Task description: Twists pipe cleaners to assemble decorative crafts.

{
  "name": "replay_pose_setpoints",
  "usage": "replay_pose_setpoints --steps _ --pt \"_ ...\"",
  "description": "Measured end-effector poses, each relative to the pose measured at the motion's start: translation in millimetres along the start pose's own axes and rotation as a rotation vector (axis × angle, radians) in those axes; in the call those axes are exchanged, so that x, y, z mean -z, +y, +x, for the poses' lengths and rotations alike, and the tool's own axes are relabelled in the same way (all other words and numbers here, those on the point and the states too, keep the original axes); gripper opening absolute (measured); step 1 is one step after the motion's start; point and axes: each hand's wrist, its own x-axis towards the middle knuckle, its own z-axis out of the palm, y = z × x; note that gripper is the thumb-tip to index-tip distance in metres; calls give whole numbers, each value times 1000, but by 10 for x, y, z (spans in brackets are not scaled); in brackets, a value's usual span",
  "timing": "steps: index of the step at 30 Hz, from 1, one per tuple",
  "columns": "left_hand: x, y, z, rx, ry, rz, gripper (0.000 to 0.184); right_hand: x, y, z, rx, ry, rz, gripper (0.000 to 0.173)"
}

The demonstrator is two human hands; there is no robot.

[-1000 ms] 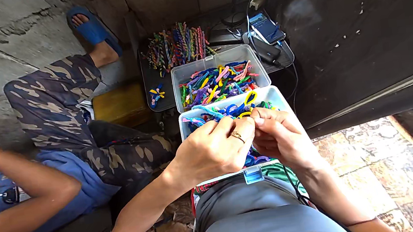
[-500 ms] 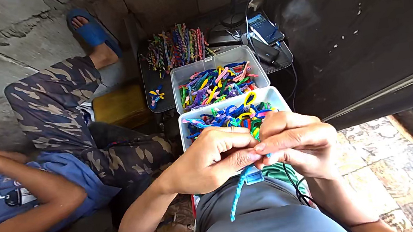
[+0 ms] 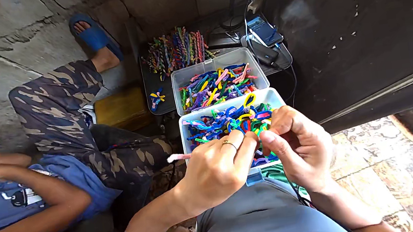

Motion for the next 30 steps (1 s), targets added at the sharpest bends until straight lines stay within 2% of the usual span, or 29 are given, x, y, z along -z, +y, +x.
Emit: replay_pose_setpoints --steps 2,4,7,9,11,13,14,17,20,22,24,27,30 --pt "29 -63 15 69 -100 -302 27 31 -12 18 -44 -56 64 23" --pt "91 -154 45 132 -230 -743 28 99 -24 46 -38 -171 166 22" --pt "98 -215 82 150 -372 -1296 27 224 23 120 -17 -414 502 20" --pt "52 -195 89 137 -433 -1498 27 249 45 157 40 -472 593 16" --pt "14 -159 87 136 -450 -1554 26 249 43 158 98 -432 556 13" --pt "11 -143 84 144 -400 -1447 27 231 21 125 129 -322 434 15" --pt "19 -137 79 149 -342 -1310 28 211 2 100 136 -254 334 17" --pt "-23 -47 17 128 -109 -703 28 100 -10 23 146 -54 8 19" --pt "-147 101 -73 94 86 -83 22 -17 36 -20 172 61 -150 18" --pt "-169 136 -108 116 122 -17 22 -58 33 -35 156 70 -137 18" --pt "-120 116 -123 187 64 -298 28 -27 10 -16 71 -3 -6 18" --pt "12 -16 -104 237 -144 -1031 30 119 40 75 -58 -246 336 16" --pt "27 -78 -69 273 -353 -1570 28 179 113 140 10 -450 594 17"
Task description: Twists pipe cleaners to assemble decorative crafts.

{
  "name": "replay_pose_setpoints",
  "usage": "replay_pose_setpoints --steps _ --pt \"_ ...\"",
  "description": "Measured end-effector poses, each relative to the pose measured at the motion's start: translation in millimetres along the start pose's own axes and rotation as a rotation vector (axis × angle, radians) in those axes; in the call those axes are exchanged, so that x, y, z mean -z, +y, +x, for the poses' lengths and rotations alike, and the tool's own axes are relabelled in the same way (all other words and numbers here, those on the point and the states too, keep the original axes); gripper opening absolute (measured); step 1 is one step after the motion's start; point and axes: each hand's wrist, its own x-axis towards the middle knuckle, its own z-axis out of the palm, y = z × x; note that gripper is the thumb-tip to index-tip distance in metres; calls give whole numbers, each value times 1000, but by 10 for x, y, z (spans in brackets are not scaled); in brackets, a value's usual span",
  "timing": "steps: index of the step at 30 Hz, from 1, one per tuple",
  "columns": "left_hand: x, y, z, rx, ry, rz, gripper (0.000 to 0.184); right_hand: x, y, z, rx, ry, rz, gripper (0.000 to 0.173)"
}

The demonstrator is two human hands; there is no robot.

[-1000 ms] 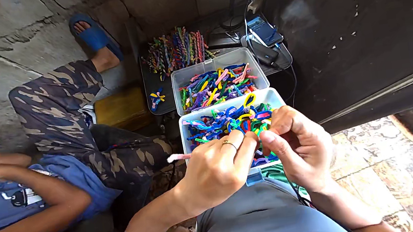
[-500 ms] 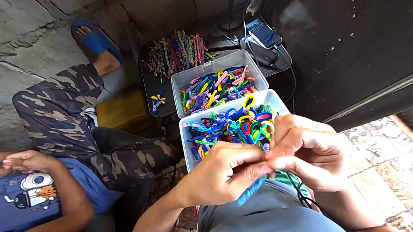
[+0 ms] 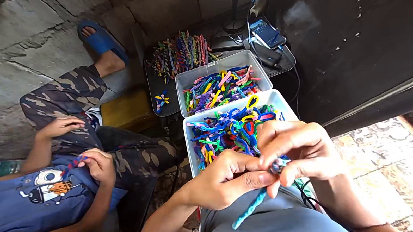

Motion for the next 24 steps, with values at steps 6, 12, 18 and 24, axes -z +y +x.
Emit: replay_pose_setpoints --steps 6,12,18,24 --pt "7 -46 29 18 9 -11 28 -56 -30 -24 107 133 -194 12" --pt "-93 -227 -50 -221 488 1395 27 -208 105 -38 60 378 -716 22" --pt "6 -118 -32 22 352 472 29 -69 170 1 -172 295 -156 17" --pt "121 -84 31 224 75 -544 22 9 229 13 -28 99 162 14"
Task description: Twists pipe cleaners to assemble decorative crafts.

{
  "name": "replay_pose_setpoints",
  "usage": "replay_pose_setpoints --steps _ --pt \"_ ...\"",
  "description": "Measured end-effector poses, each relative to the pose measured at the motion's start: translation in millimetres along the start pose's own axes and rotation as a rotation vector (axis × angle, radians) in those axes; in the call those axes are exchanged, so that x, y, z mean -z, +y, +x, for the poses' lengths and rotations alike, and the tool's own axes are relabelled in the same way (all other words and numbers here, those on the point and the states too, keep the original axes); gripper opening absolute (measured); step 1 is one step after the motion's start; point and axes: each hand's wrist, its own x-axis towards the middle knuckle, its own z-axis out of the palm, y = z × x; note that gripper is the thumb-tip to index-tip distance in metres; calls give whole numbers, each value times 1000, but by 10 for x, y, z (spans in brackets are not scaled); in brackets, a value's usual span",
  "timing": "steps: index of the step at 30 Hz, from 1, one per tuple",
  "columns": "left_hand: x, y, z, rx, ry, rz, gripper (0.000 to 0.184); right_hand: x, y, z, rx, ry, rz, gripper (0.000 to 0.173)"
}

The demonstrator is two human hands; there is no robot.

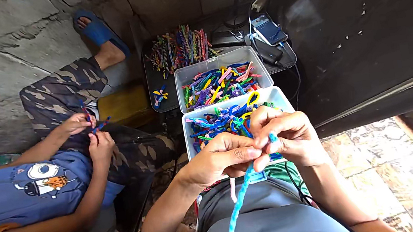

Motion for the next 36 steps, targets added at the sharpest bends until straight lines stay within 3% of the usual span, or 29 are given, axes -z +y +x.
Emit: replay_pose_setpoints --steps 2,4,8,10,12,16,19,22,27,30,32,36 --pt "-24 -21 12 6 -18 43 23 -36 6 -12 61 44 -33 9" --pt "-60 -22 0 -83 65 321 25 -74 -27 -20 87 137 -166 4" --pt "-157 -176 38 -510 503 1564 27 -171 -15 -36 81 347 -422 13" --pt "-164 -284 93 -604 641 1861 25 -212 1 -35 64 408 -443 15" --pt "-161 -229 58 -502 563 1588 28 -220 -4 -32 14 404 -382 15" --pt "-101 -4 -22 -182 196 503 26 -106 -48 -13 -85 183 -119 8" --pt "-80 -13 -1 -44 55 130 24 -64 -42 -2 -11 64 -49 11" --pt "-85 -45 25 -71 104 257 24 -119 -61 -29 35 200 -165 7" --pt "-192 -208 102 -441 470 1360 28 -194 -53 -41 56 422 -392 13" --pt "-208 -315 162 -533 606 1654 27 -199 -39 -34 44 479 -415 13" --pt "-202 -270 143 -474 550 1449 28 -161 -65 -29 -22 444 -351 13" --pt "-149 -77 85 -191 231 492 28 2 -107 -4 -93 184 -127 13"
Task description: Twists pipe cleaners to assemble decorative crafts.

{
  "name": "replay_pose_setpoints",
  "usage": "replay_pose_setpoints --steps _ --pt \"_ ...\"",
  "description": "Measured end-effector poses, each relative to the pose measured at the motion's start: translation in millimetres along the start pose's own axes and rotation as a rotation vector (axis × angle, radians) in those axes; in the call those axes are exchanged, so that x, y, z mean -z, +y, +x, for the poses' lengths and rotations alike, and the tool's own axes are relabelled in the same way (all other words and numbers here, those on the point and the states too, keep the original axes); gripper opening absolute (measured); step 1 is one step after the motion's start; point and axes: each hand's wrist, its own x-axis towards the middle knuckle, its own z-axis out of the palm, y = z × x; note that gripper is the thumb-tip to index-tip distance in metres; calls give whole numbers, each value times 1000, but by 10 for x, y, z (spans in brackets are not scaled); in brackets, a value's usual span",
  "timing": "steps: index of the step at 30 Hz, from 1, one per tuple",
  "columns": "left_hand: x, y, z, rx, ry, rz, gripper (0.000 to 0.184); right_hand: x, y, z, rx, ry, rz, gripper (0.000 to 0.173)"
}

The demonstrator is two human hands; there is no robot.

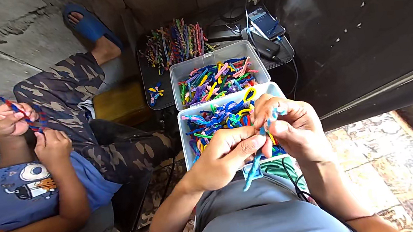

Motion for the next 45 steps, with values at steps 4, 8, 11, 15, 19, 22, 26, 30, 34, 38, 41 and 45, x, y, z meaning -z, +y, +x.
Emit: replay_pose_setpoints --steps 4,8,11,15,19,22,26,30,34,38,41,45 --pt "30 -17 39 116 -185 -380 25 11 23 -1 109 -74 35 9" --pt "-59 -59 -1 -195 82 445 27 -86 -27 -51 217 107 -322 14" --pt "-204 -197 -13 -424 373 1179 28 -154 7 -76 297 220 -545 18" --pt "-114 -106 -79 -287 168 636 30 -132 -53 -75 208 107 -449 17" --pt "-1 -49 -94 -32 -157 -201 24 -19 -60 -29 94 -205 -114 17" --pt "14 -55 -73 -2 -255 -324 24 -52 -6 -28 183 -167 -43 12" --pt "-24 -83 -84 -199 -2 324 30 -141 -10 -82 231 88 -305 16" --pt "-185 -292 -36 -384 401 1215 24 -215 78 -77 205 279 -511 21" --pt "-54 -157 -90 -186 144 500 30 -154 23 -52 -2 144 -233 19" --pt "60 -152 -125 56 -181 -362 25 -12 54 2 -23 -268 80 13" --pt "45 -184 -134 70 -255 -467 26 -50 114 8 85 -295 147 6" --pt "29 -166 -157 -89 -37 15 30 -121 57 -65 50 -39 -76 6"
